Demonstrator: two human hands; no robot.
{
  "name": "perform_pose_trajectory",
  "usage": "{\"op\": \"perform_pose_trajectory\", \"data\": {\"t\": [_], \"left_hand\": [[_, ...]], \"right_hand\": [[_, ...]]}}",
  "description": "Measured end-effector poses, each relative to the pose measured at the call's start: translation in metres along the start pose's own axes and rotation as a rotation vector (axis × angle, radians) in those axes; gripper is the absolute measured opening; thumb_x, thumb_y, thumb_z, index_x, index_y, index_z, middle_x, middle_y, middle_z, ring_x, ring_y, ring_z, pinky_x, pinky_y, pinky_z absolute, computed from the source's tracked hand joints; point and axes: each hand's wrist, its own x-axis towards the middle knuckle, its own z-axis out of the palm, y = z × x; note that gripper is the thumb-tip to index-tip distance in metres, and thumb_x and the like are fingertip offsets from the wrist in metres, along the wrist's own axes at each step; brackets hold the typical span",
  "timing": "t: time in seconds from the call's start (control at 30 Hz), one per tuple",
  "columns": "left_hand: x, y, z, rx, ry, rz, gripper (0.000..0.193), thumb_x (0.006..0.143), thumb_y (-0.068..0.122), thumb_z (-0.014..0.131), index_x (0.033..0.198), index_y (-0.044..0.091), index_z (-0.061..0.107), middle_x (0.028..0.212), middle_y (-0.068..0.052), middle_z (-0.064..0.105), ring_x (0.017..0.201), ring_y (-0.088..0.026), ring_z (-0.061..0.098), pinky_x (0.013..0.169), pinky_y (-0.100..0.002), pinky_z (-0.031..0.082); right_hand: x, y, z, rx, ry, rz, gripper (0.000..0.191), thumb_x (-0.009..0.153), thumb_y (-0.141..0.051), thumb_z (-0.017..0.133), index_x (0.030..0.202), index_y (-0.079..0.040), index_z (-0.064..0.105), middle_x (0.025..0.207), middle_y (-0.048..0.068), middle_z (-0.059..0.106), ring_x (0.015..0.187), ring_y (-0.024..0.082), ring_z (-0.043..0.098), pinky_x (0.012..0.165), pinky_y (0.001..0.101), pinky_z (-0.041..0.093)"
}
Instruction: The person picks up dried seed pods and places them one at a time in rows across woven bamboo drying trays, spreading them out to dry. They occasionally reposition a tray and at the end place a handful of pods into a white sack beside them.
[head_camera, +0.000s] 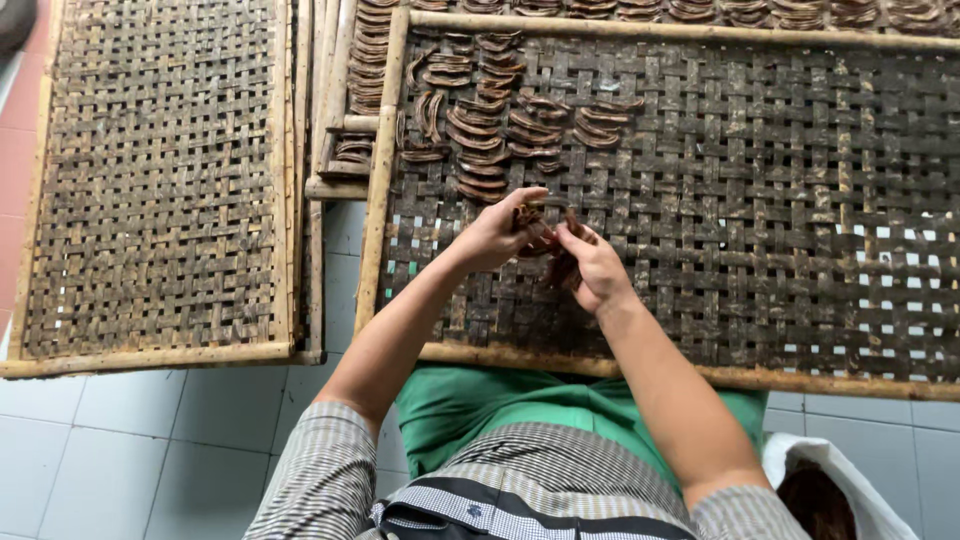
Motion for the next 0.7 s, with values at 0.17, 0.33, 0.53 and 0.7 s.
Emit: {"op": "perform_pose_trajectory", "data": {"t": [0.17, 0.33, 0.53, 0.7], "left_hand": [[0.089, -0.001, -0.048, 0.577, 0.431, 0.306, 0.031, 0.102, 0.005, 0.065, 0.132, 0.008, 0.060, 0.096, -0.010, 0.074, 0.081, -0.013, 0.066, 0.072, -0.033, 0.058], [0.166, 0.017, -0.144, 1.008, 0.750, 0.394, 0.030, 0.096, 0.007, 0.062, 0.126, 0.007, 0.063, 0.097, -0.015, 0.075, 0.085, -0.027, 0.072, 0.073, -0.042, 0.057], [0.191, 0.031, -0.178, 1.672, 0.506, 0.254, 0.028, 0.093, 0.002, 0.054, 0.118, 0.011, 0.064, 0.109, -0.012, 0.070, 0.106, -0.028, 0.066, 0.093, -0.049, 0.045], [0.185, 0.045, -0.175, 1.739, 0.375, 0.052, 0.034, 0.085, -0.001, 0.060, 0.116, 0.011, 0.065, 0.111, -0.013, 0.062, 0.111, -0.029, 0.058, 0.090, -0.048, 0.039]], "right_hand": [[-0.012, -0.014, -0.048, -0.034, -0.036, -0.017, 0.014, 0.105, -0.021, 0.061, 0.098, -0.010, 0.066, 0.088, 0.005, 0.070, 0.075, 0.023, 0.072, 0.062, 0.0465, 0.063], [-0.035, -0.025, -0.083, 0.018, 0.073, -0.082, 0.009, 0.100, -0.012, 0.058, 0.103, -0.008, 0.065, 0.093, 0.007, 0.070, 0.087, 0.023, 0.072, 0.070, 0.0440, 0.063], [-0.038, -0.023, -0.090, 0.053, -0.012, -0.095, 0.014, 0.103, -0.008, 0.058, 0.115, -0.003, 0.061, 0.104, 0.011, 0.068, 0.099, 0.023, 0.070, 0.084, 0.0394, 0.062], [-0.037, -0.025, -0.088, 0.094, -0.079, -0.070, 0.015, 0.101, -0.010, 0.059, 0.115, -0.004, 0.060, 0.102, 0.010, 0.068, 0.098, 0.023, 0.070, 0.080, 0.0438, 0.061]]}}
